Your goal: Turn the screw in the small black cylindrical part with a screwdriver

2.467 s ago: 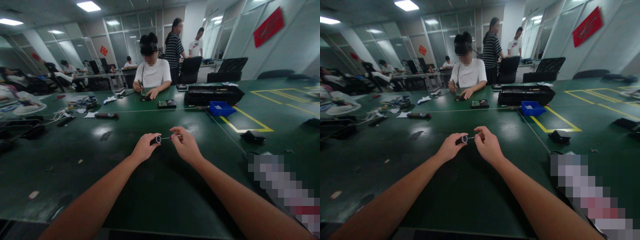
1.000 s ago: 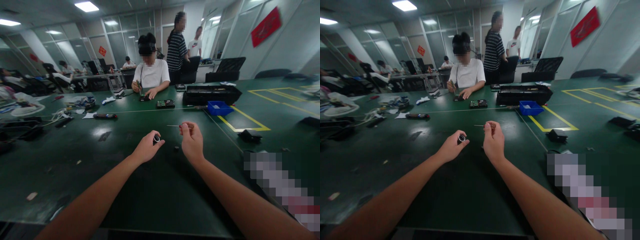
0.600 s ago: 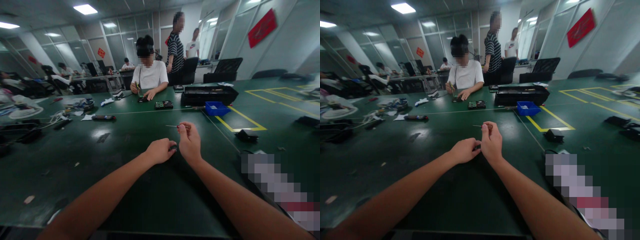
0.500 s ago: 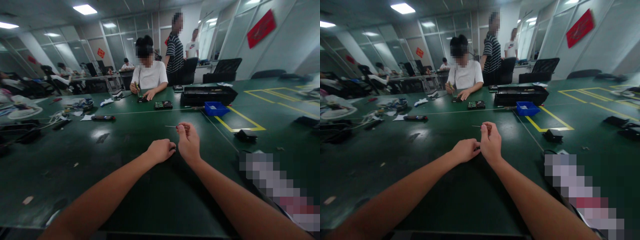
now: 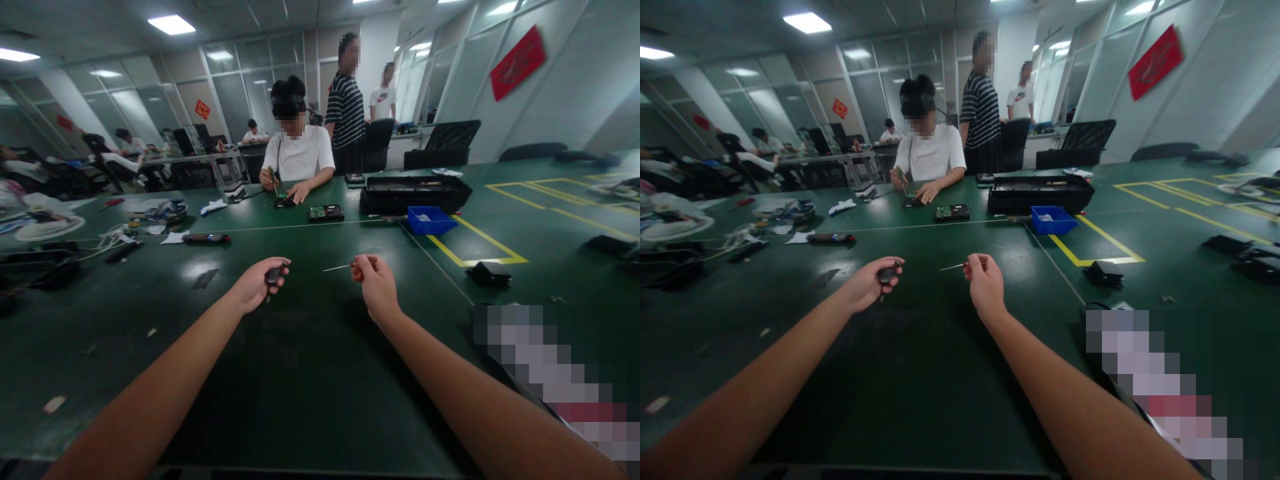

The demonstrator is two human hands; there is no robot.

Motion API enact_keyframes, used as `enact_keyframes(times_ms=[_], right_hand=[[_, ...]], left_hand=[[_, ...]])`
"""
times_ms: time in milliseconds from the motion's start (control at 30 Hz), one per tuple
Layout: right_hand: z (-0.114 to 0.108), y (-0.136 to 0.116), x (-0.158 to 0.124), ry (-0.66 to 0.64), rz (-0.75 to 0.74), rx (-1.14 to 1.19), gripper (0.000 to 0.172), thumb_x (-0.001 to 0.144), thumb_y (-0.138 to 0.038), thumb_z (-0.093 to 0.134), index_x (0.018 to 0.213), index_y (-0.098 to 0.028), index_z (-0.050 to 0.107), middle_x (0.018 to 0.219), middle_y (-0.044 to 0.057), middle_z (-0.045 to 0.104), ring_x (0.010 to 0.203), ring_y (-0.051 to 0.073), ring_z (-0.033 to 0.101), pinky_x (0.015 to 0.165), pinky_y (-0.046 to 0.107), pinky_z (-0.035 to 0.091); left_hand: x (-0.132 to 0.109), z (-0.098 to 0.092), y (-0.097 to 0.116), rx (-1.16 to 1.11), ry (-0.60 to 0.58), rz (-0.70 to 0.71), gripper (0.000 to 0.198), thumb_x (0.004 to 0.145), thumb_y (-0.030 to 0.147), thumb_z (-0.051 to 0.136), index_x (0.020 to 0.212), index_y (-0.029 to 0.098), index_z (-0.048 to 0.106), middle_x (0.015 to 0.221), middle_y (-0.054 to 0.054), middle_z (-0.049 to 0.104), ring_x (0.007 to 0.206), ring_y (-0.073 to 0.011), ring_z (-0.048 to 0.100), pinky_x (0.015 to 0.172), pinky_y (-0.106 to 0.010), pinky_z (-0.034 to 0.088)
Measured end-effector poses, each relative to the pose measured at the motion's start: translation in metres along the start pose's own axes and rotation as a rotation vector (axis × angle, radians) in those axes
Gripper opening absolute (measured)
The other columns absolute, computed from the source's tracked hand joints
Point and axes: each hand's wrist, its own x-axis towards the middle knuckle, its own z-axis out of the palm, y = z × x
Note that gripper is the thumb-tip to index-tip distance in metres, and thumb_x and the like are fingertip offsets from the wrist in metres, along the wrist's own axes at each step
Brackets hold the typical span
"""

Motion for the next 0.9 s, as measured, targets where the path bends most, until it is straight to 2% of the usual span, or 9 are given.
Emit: enact_keyframes(times_ms=[100,200,400,567,667,767,900], right_hand=[[-0.002,0.005,0.003,-0.011,0.014,0.02,0.027,0.089,-0.048,0.061,0.094,-0.023,0.067,0.082,0.002,0.066,0.072,0.017,0.06,0.069,0.032,0.05],[-0.002,0.006,0.003,-0.016,0.016,0.003,0.027,0.088,-0.049,0.062,0.093,-0.022,0.067,0.082,0.002,0.066,0.071,0.016,0.059,0.068,0.031,0.049],[0.001,0.005,0.003,-0.001,0.006,0.009,0.025,0.087,-0.046,0.063,0.09,-0.021,0.065,0.077,0.0,0.065,0.068,0.016,0.059,0.065,0.031,0.048],[0.002,0.006,0.002,-0.013,0.003,-0.006,0.027,0.086,-0.049,0.063,0.091,-0.022,0.066,0.078,0.0,0.066,0.068,0.016,0.059,0.066,0.032,0.048],[0.002,0.003,0.0,-0.013,0.008,-0.007,0.025,0.086,-0.048,0.063,0.089,-0.023,0.066,0.077,0.001,0.065,0.068,0.017,0.059,0.066,0.032,0.048],[0.001,0.001,-0.001,-0.01,0.017,-0.011,0.023,0.087,-0.046,0.062,0.088,-0.023,0.065,0.076,0.001,0.065,0.068,0.017,0.058,0.066,0.032,0.048],[0.001,0.003,-0.001,-0.02,0.021,-0.019,0.025,0.088,-0.048,0.062,0.09,-0.023,0.066,0.079,0.001,0.066,0.069,0.017,0.059,0.067,0.032,0.048]], left_hand=[[-0.007,-0.036,0.009,-0.132,0.119,0.006,0.023,0.084,0.035,0.068,0.096,0.016,0.062,0.083,-0.002,0.055,0.057,-0.0092,0.05,0.042,-0.018,0.033],[-0.016,-0.074,0.017,-0.176,0.259,0.023,0.015,0.086,0.026,0.064,0.094,0.015,0.06,0.08,-0.001,0.053,0.056,-0.0094,0.05,0.043,-0.019,0.036],[-0.045,-0.15,0.032,-0.112,0.554,0.097,0.017,0.089,0.015,0.051,0.101,0.016,0.063,0.075,0.0,0.056,0.057,-0.0106,0.052,0.048,-0.02,0.042],[-0.078,-0.213,0.043,-0.092,0.874,0.153,0.016,0.089,0.01,0.046,0.083,0.015,0.06,0.071,0.0,0.062,0.062,-0.0107,0.057,0.055,-0.02,0.047],[-0.101,-0.242,0.051,-0.052,0.975,0.192,0.018,0.086,0.005,0.045,0.078,0.015,0.058,0.066,0.002,0.062,0.062,-0.0096,0.057,0.057,-0.018,0.048],[-0.125,-0.261,0.059,0.024,1.046,0.185,0.017,0.081,0.003,0.046,0.074,0.015,0.054,0.059,0.005,0.059,0.059,-0.0092,0.054,0.054,-0.016,0.046],[-0.149,-0.291,0.067,0.146,1.081,0.166,0.011,0.074,0.005,0.047,0.073,0.015,0.049,0.056,0.007,0.058,0.058,-0.009,0.053,0.058,-0.017,0.045]])
